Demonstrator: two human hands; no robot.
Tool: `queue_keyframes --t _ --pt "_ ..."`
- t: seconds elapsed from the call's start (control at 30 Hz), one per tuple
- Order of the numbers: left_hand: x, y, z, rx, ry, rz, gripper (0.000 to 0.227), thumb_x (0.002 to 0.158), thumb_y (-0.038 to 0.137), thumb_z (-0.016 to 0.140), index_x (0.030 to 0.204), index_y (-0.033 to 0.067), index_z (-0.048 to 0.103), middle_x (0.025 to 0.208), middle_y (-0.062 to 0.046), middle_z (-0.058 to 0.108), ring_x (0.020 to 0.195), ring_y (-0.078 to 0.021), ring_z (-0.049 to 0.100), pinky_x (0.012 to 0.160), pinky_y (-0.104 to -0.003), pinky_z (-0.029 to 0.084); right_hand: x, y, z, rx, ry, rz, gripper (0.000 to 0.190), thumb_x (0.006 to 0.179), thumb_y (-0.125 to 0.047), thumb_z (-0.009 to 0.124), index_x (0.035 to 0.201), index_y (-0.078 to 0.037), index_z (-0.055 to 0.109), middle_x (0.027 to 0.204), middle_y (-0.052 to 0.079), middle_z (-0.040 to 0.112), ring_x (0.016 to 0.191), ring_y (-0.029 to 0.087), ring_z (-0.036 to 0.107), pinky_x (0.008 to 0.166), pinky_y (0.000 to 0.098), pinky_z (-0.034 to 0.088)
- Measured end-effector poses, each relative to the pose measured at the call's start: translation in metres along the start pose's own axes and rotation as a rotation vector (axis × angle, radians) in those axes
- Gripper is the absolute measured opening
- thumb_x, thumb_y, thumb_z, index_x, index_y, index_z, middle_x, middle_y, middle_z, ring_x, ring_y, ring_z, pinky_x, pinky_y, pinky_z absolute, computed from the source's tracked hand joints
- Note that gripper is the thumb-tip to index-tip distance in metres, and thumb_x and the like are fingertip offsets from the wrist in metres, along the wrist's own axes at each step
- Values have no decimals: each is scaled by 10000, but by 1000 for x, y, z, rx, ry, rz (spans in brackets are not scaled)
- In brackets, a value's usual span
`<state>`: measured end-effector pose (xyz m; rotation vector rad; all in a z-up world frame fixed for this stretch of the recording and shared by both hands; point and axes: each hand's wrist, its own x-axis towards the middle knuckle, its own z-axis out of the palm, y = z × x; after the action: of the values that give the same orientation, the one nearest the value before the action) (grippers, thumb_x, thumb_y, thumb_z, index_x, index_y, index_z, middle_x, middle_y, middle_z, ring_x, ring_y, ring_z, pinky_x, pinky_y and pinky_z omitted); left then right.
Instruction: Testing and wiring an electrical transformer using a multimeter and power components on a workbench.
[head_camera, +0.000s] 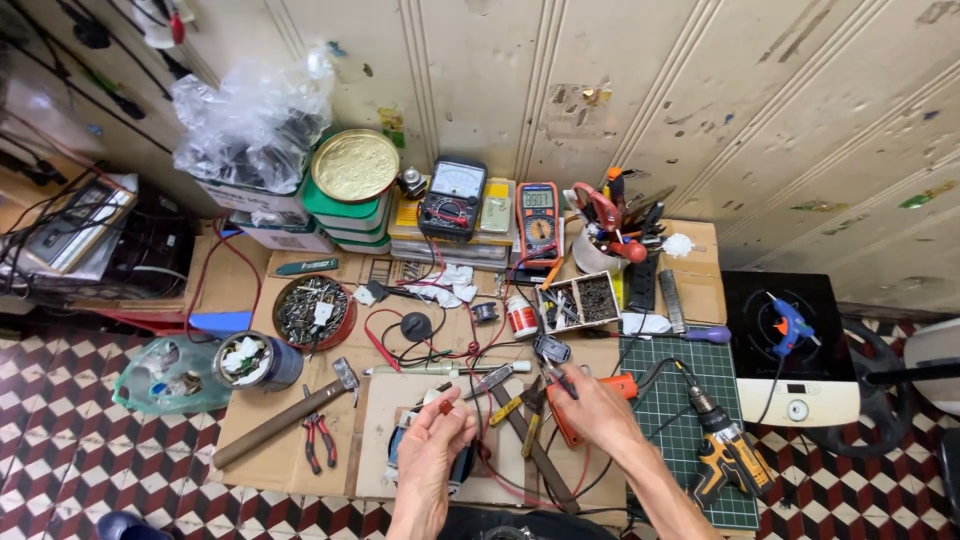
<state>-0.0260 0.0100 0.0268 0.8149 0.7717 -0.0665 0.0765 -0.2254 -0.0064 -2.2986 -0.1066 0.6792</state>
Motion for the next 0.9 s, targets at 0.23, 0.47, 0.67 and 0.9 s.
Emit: queue_keyframes --t 0.23,0.47,0.67,0.9 --pt "-4 -23 -5 349 -233 81 586 890 66 709 1440 38 510 820 -57 732 740 -114 679 698 -250 551 -39 -52 15 247 92 -165 341 914 -280 674 1141 -29 722 933 58 750 844 147 687 753 301 544" --pt "-7 -17 -24 386 -379 79 530 909 34 701 1406 15 516 862 -22 729 778 -94 690 744 -236 577 -43 -51 53 762 -297 -170 202 953 -180 673 954 15 725 841 48 725 773 102 663 718 257 544" --pt "-8 -3 -32 381 -445 -20 494 927 30 698 1385 34 513 853 -32 713 788 -119 712 754 -263 589 -30 -49 69 844 -302 -51 163 911 -149 714 980 -1 722 803 12 676 717 96 605 659 262 496" --pt "7 -20 -49 260 -300 124 434 912 61 667 1312 -36 530 895 -121 796 807 -166 754 769 -296 614 -45 -60 77 921 -197 -156 157 950 -152 686 959 3 704 816 31 699 746 94 620 697 256 512"
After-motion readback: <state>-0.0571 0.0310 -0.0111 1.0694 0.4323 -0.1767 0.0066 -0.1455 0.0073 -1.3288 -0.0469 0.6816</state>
